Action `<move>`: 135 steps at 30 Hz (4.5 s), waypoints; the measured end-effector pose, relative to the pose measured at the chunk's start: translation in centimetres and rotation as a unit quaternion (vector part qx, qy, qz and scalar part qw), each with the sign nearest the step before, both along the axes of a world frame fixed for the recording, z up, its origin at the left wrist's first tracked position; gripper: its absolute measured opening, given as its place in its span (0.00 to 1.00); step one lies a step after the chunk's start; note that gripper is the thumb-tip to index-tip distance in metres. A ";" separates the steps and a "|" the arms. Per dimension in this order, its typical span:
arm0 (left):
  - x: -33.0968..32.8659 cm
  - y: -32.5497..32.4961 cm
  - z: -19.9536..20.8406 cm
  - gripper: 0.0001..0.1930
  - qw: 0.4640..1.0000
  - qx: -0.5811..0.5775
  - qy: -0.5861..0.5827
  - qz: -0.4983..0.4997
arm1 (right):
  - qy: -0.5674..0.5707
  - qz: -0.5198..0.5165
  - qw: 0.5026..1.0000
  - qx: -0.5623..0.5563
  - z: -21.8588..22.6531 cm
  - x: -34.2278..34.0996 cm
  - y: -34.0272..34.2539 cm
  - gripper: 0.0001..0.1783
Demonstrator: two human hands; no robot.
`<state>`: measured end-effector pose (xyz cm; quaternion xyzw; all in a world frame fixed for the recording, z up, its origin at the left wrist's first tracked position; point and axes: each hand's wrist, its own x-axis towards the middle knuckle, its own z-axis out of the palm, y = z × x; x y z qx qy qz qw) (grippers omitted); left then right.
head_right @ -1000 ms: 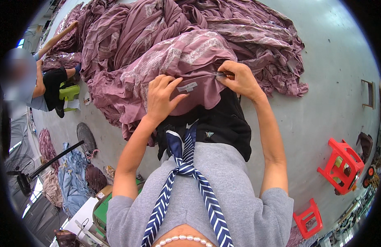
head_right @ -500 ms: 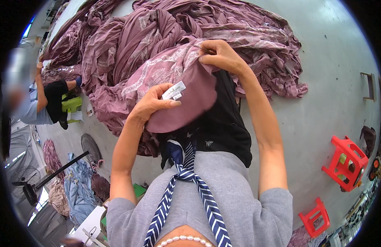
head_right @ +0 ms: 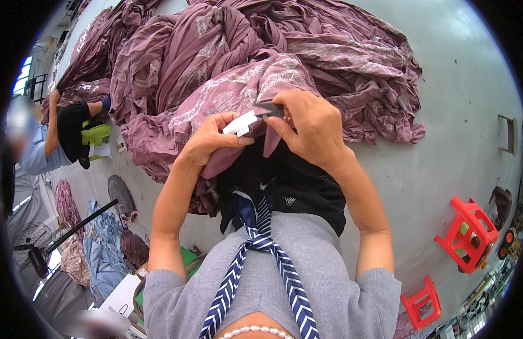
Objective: The person uses scissors to trim loose threads and edges from a large pile of pink fabric, then switches to a light-colored patterned fabric and continues trimming. The person handles the fabric by hand, snipping small sections and discarding the cut pieces.
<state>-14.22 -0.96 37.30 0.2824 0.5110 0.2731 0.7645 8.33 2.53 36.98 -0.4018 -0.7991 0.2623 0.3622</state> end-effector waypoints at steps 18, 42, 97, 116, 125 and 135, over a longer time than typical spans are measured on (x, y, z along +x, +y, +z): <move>0.3 -0.1 0.5 0.17 1.000 0.017 0.006 0.000 | -0.031 0.084 0.996 0.013 -0.8 0.1 0.2 0.15; 0.1 -0.3 -0.1 0.16 1.000 0.026 -0.004 -0.004 | -0.077 0.095 0.992 0.033 -0.3 -0.4 -0.3 0.12; -4.3 -0.1 -4.1 0.10 0.750 0.505 0.390 0.172 | 0.310 0.054 0.927 -0.205 -1.7 -6.7 -1.0 0.06; -6.3 3.2 -2.7 0.14 0.860 0.362 0.239 0.267 | 0.387 -0.286 0.809 -0.337 -25.6 -9.7 5.7 0.08; -15.7 -6.9 4.2 0.16 0.718 0.620 0.271 0.164 | 0.335 -0.084 0.881 -0.323 -14.2 -5.7 1.6 0.04; -9.3 -6.6 4.9 0.11 0.824 0.523 0.214 0.036 | 0.452 -0.294 0.663 -0.519 -20.1 -6.6 6.6 0.15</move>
